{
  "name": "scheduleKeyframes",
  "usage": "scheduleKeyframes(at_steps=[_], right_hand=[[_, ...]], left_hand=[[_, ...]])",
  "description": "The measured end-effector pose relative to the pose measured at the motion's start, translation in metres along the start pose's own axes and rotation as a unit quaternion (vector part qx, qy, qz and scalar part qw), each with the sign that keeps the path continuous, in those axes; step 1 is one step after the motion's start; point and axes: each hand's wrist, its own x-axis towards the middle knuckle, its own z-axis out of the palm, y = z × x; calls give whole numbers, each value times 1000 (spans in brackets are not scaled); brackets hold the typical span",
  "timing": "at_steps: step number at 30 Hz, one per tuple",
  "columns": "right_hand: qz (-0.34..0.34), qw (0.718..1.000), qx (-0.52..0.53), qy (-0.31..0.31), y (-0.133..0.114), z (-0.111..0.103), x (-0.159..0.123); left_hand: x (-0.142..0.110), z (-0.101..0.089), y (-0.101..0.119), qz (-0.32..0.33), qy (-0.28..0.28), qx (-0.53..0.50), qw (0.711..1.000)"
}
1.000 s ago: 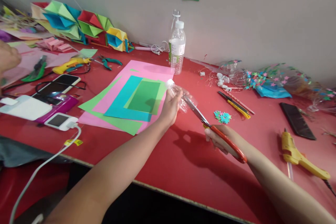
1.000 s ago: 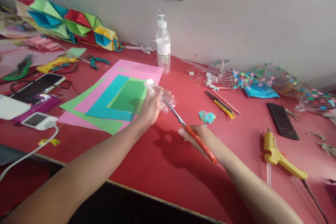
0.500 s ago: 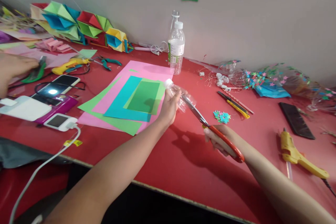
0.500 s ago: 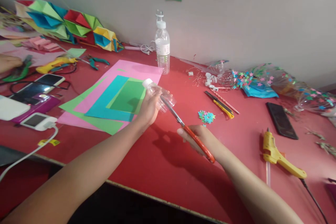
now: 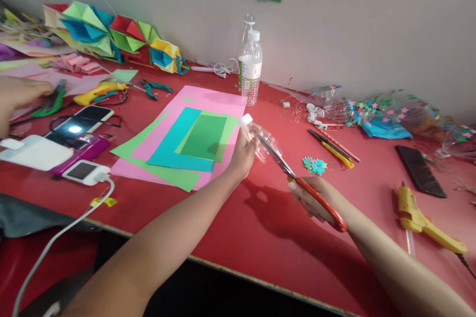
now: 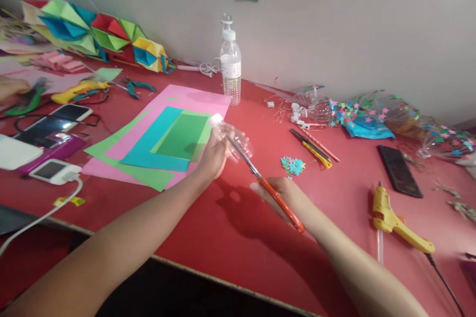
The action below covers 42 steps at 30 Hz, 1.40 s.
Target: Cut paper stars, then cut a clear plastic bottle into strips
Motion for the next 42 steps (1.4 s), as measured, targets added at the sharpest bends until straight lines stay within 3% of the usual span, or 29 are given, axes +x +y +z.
scheduleKeyframes(at_steps=[6,12,26,32,42], right_hand=[[4,1000,10,0,-1,0,0],[-52,998,16,-30,5,-4,0],[21,1000,-6,-7,-7,-3,-2],[-39,998,34,-34,3,-6,-1],[-19,1000,-11,-17,-1,-11,-5]], left_hand=[[-1,0,1,1,-2,26,1000],[-5,0,3,42,-94,48,993],[-6,3,7,43,-73,50,995],[-3,2,8,60,-85,81,991],[-2,1,4,30,-59,88,994]])
